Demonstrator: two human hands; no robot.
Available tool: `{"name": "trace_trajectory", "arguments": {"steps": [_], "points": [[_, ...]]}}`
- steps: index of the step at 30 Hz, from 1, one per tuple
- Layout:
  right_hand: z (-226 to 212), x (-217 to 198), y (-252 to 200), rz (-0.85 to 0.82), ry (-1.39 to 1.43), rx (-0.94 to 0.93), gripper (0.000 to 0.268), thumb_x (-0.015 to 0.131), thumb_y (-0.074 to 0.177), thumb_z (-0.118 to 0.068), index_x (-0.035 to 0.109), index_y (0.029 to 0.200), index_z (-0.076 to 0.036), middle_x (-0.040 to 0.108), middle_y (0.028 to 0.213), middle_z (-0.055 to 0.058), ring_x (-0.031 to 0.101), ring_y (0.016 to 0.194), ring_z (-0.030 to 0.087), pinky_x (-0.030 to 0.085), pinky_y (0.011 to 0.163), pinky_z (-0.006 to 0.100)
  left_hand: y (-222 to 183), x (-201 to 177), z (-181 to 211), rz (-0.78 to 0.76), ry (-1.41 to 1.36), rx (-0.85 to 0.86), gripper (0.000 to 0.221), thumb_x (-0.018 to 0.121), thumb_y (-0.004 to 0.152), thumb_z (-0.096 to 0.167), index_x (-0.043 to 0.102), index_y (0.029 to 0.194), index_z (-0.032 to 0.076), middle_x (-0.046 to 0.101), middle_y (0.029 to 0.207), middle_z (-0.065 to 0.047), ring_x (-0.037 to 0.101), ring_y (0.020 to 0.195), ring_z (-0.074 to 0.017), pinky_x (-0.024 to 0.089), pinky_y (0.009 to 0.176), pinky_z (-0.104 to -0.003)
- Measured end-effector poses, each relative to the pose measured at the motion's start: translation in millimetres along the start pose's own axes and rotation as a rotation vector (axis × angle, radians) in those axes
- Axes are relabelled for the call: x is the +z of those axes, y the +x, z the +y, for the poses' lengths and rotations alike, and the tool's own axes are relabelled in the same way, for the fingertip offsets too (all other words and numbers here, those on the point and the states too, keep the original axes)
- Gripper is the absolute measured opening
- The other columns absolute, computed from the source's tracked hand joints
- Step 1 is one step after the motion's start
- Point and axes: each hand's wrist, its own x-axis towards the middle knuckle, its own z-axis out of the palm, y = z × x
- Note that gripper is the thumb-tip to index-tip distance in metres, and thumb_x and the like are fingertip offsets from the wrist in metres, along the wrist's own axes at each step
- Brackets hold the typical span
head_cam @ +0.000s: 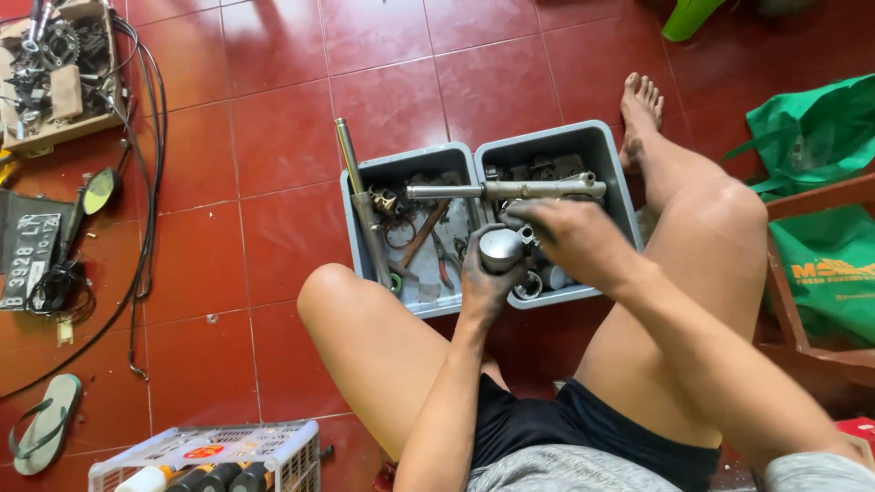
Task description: Manually sanding a motorcycle piston with sandpaper to clean or smooth its surface.
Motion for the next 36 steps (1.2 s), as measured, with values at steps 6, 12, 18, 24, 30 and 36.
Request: {"name": "trace_trajectory", "arguments": {"steps": [6, 12, 18, 24, 30, 36], "points": [[-14.0, 72.3, -21.8, -0.106, -0.005, -0.033, 0.048, 0.058, 0.100, -0.029, 0.057, 0.142, -0.005, 0.060, 0.143, 0.019, 0.051, 0.139, 0.035, 0.042, 0.114, 0.045, 5.8, 0.1, -0.6, 0.040, 0.043, -0.019, 0.045, 0.086, 0.066, 0.023, 0.065, 0.106, 0.016, 0.071, 0.097, -0.013, 0.069, 0.103, -0.0311, 0.052, 0.092, -0.045], [-5.5, 87.2, -19.4, -0.068, -0.230, -0.008, 0.046, 0.050, 0.102, -0.040, 0.060, 0.141, -0.017, 0.061, 0.146, 0.005, 0.040, 0.148, 0.033, 0.030, 0.120, 0.054, 7.1, 0.8, -1.8, 0.019, -0.009, -0.026, 0.048, 0.086, 0.066, 0.022, 0.064, 0.109, 0.015, 0.071, 0.098, -0.013, 0.069, 0.104, -0.0307, 0.052, 0.093, -0.045], [-15.6, 90.9, -21.8, -0.001, -0.088, -0.009, 0.039, 0.051, 0.104, -0.041, 0.066, 0.137, -0.027, 0.066, 0.139, -0.004, 0.032, 0.153, 0.023, 0.015, 0.125, 0.054, 22.1, 1.5, 0.1, 0.003, -0.064, 0.000, 0.051, 0.087, 0.066, 0.020, 0.064, 0.111, 0.014, 0.071, 0.100, -0.014, 0.069, 0.104, -0.0302, 0.053, 0.093, -0.044], [-42.2, 94.0, -26.0, 0.031, -0.094, -0.102, 0.035, 0.052, 0.104, -0.037, 0.066, 0.134, -0.029, 0.061, 0.146, -0.011, 0.036, 0.151, 0.022, 0.017, 0.124, 0.056, 27.8, -4.5, -20.1, -0.007, -0.107, 0.001, 0.054, 0.087, 0.066, 0.019, 0.063, 0.114, 0.014, 0.071, 0.101, -0.014, 0.069, 0.105, -0.0298, 0.053, 0.093, -0.044], [-19.7, 95.2, -9.2, 0.111, -0.055, 0.021, 0.033, 0.050, 0.106, -0.033, 0.070, 0.132, -0.025, 0.066, 0.139, -0.005, 0.038, 0.150, 0.028, 0.019, 0.122, 0.061, 25.1, -50.6, -113.0, 0.013, -0.154, -0.010, 0.057, 0.088, 0.067, 0.018, 0.062, 0.117, 0.013, 0.071, 0.103, -0.015, 0.069, 0.106, -0.0294, 0.054, 0.094, -0.044], [-6.7, 91.1, -17.0, 0.114, -0.129, 0.078, 0.034, 0.050, 0.106, -0.035, 0.070, 0.133, -0.029, 0.068, 0.137, -0.010, 0.037, 0.151, 0.025, 0.019, 0.121, 0.061, 24.6, -65.6, -119.0, 0.007, -0.198, -0.010, 0.060, 0.089, 0.067, 0.016, 0.061, 0.120, 0.012, 0.071, 0.104, -0.015, 0.069, 0.106, -0.0290, 0.054, 0.094, -0.043]]}}
